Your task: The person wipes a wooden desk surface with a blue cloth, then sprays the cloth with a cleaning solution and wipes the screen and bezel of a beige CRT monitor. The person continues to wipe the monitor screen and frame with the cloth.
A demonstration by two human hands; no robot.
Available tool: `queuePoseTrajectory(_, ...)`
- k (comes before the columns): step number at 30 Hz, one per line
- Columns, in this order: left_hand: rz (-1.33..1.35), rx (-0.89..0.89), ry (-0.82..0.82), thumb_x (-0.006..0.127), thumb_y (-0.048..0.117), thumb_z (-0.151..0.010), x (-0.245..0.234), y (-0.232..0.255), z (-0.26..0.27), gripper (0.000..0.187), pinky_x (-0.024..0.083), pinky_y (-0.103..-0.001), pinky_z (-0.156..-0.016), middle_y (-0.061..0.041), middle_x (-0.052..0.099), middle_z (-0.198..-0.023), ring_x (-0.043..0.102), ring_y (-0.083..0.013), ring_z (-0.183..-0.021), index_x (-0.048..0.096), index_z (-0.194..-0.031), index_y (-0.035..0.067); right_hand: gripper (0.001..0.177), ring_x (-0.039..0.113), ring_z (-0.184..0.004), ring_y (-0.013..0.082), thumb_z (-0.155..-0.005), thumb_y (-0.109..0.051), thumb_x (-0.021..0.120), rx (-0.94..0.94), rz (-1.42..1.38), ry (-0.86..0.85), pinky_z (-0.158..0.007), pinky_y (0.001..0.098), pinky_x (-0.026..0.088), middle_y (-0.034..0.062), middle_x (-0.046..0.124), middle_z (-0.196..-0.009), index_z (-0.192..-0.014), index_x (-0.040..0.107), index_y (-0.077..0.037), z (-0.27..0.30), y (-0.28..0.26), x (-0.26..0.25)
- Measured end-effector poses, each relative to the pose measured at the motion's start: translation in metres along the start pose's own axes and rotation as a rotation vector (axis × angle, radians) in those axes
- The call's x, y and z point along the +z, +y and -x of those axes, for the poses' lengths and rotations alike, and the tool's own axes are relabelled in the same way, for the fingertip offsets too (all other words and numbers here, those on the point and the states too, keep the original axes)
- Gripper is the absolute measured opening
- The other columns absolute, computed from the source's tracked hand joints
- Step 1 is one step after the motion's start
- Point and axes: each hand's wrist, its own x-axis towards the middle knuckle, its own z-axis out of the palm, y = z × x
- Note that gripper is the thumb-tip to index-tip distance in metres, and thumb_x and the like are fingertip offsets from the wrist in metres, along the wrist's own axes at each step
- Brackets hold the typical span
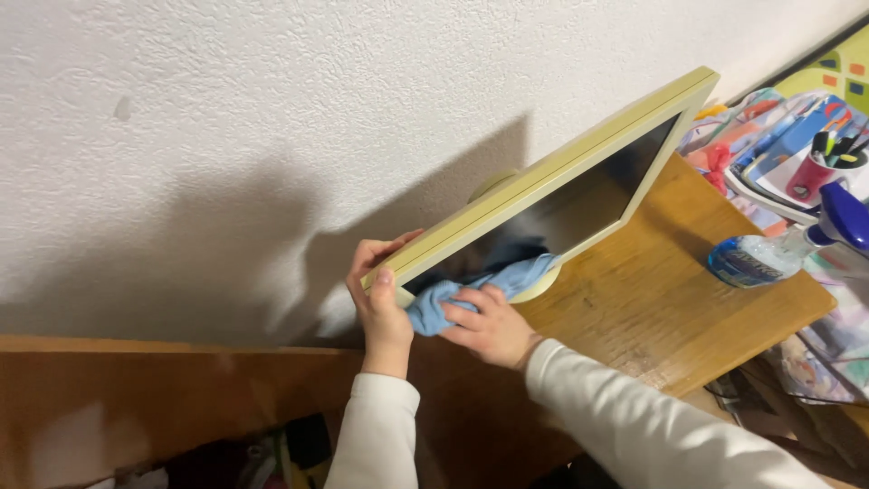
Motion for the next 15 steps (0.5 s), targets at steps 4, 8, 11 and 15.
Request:
queuePoseTrajectory(4, 0.021, 0.001, 0.022, 0.060, 0.050, -0.087, 0.003, 0.002, 0.002, 0.056, 0.058, -0.045, -0.087, -0.032, 0.073, -0.105, 0.071, -0.0330, -0.099, 0.058, -0.100, -0.004, 0.031, 0.058, -0.125, 0.0275, -0.105, -0.019, 0.041, -0.230, 0.005, -0.147, -0.089, 0.0439, 0.044, -0.0038, 0.064, -0.144, -0.107, 0.071, -0.026, 0.020, 0.029, -0.023)
queuePoseTrajectory(8, -0.003, -0.008, 0.015, 0.060, 0.053, -0.086, 0.006, 0.009, 0.007, 0.058, 0.058, -0.044, -0.087, -0.033, 0.073, -0.106, 0.071, -0.0327, -0.099, 0.058, -0.099, -0.003, 0.016, 0.060, -0.121, 0.0235, -0.102, -0.016, 0.056, -0.402, 0.049, -0.231, -0.084, 0.0406, 0.048, -0.0038, 0.067, -0.139, -0.100, 0.072, -0.020, 0.042, 0.054, -0.032)
queuePoseTrajectory(11, 0.007, -0.009, 0.009, 0.061, 0.054, -0.086, 0.001, 0.002, 0.005, 0.059, 0.058, -0.045, -0.088, -0.034, 0.072, -0.106, 0.070, -0.0336, -0.100, 0.057, -0.099, -0.004, 0.015, 0.060, -0.118, 0.0218, -0.100, -0.018, 0.060, -0.484, 0.102, -0.278, -0.080, 0.0394, 0.048, -0.0050, 0.067, -0.137, -0.094, 0.074, -0.021, 0.042, 0.079, -0.051)
queuePoseTrajectory(15, 0.021, -0.014, 0.014, 0.062, 0.056, -0.086, 0.001, 0.001, 0.005, 0.062, 0.058, -0.046, -0.088, -0.034, 0.072, -0.106, 0.071, -0.0347, -0.099, 0.056, -0.099, -0.004, 0.021, 0.061, -0.120, 0.0247, -0.099, -0.017, 0.056, -0.523, 0.122, -0.325, -0.080, 0.0422, 0.047, -0.0020, 0.065, -0.141, -0.089, 0.074, -0.020, 0.060, 0.140, -0.097)
